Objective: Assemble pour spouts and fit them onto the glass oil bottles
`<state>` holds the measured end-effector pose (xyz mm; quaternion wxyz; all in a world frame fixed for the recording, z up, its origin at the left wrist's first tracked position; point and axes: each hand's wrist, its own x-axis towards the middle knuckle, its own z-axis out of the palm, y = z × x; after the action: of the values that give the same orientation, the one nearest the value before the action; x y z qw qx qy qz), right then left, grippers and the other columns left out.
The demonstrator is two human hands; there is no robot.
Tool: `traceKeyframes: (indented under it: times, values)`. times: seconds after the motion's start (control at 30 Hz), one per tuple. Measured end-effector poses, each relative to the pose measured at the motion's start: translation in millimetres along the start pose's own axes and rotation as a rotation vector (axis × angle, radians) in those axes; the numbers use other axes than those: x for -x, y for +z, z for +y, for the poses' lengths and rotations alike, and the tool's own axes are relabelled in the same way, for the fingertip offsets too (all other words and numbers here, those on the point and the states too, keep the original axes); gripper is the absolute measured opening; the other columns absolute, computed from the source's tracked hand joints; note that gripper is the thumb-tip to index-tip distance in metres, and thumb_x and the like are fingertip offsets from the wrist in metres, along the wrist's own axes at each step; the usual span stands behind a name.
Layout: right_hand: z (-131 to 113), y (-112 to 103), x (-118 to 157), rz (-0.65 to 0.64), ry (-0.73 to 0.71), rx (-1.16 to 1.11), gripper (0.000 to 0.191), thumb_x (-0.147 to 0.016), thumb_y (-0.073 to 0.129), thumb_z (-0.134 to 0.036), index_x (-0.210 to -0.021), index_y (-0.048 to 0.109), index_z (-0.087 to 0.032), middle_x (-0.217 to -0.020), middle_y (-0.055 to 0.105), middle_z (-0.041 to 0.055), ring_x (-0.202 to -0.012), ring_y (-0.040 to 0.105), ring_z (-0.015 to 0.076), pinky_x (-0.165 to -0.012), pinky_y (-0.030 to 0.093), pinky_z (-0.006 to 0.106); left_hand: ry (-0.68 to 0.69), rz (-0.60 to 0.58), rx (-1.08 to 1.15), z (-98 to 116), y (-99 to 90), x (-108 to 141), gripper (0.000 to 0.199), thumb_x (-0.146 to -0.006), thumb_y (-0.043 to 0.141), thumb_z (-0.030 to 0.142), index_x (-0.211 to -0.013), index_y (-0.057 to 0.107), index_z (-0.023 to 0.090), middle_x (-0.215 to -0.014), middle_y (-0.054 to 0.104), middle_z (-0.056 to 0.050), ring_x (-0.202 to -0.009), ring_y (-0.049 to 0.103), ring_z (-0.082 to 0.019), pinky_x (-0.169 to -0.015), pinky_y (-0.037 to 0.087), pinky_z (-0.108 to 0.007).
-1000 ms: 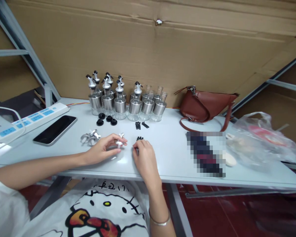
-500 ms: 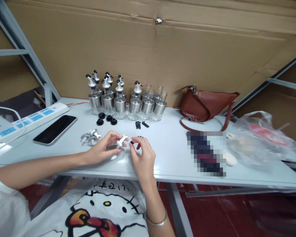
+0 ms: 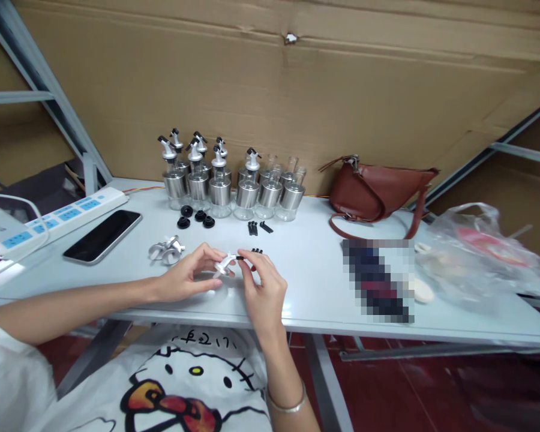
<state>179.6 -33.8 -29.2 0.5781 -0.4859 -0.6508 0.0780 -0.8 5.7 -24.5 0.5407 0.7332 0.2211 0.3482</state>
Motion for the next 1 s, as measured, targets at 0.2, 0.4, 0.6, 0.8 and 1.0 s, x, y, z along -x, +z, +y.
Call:
traceKeyframes:
  times: [0.2,0.4,0.6,0.8,1.0]
  values:
    - [-0.4,1.2,0.4,0.101,-0.044,-0.065,0.013,-0.086,0.062,-0.015,-0.096,0.068,-0.022,-0.093,0.07,0.0059,-0.081,0.067,0.0183,-0.067,0.057,0.032,0.037,0.002,-0.022,-1.8,-0.3,-0.8,0.026,-0.082,0.066,0.017,-0.096,0.044,0.02,-0.126,0.055,-0.012,-0.103,0.067,-0.018,-0.098,0.05,-0.043]
    - [-1.4,1.1,0.0,0.099,-0.078,-0.071,0.013,-0.087,0.06,-0.014,-0.094,0.067,-0.023,-0.088,0.072,0.0048,-0.08,0.068,0.0184,-0.072,0.058,0.035,0.068,-0.02,-0.037,-2.7,-1.0,0.1,0.026,-0.083,0.065,0.017,-0.098,0.045,0.02,-0.119,0.059,-0.011,-0.103,0.065,-0.018,-0.096,0.05,-0.043]
    - [-3.1,-0.2,1.0,0.091,-0.075,-0.046,0.01,-0.088,0.061,-0.016,-0.09,0.068,-0.022,-0.084,0.074,0.004,-0.073,0.068,0.0177,-0.065,0.057,0.032,0.064,-0.029,-0.064,-3.2,-1.0,-0.1,0.025,-0.084,0.065,0.021,-0.098,0.044,0.02,-0.116,0.06,-0.01,-0.095,0.065,-0.016,-0.091,0.051,-0.04]
    - [-3.9,0.0,1.9,0.072,-0.068,-0.085,0.013,-0.088,0.06,-0.014,-0.092,0.069,-0.023,-0.085,0.075,0.0036,-0.077,0.069,0.0182,-0.066,0.057,0.032,0.036,-0.028,-0.038,-3.4,-1.4,-0.2,0.024,-0.084,0.066,0.022,-0.097,0.046,0.019,-0.11,0.065,-0.009,-0.095,0.066,-0.017,-0.092,0.05,-0.041]
    - [1.1,1.3,3.8,0.071,-0.088,-0.138,0.02,-0.087,0.06,-0.01,-0.1,0.067,-0.024,-0.094,0.075,0.0044,-0.086,0.071,0.0189,-0.076,0.059,0.036,0.012,-0.014,-0.043,-2.4,-0.9,0.1,0.027,-0.082,0.068,0.023,-0.096,0.045,0.019,-0.107,0.067,-0.009,-0.095,0.067,-0.019,-0.092,0.05,-0.043]
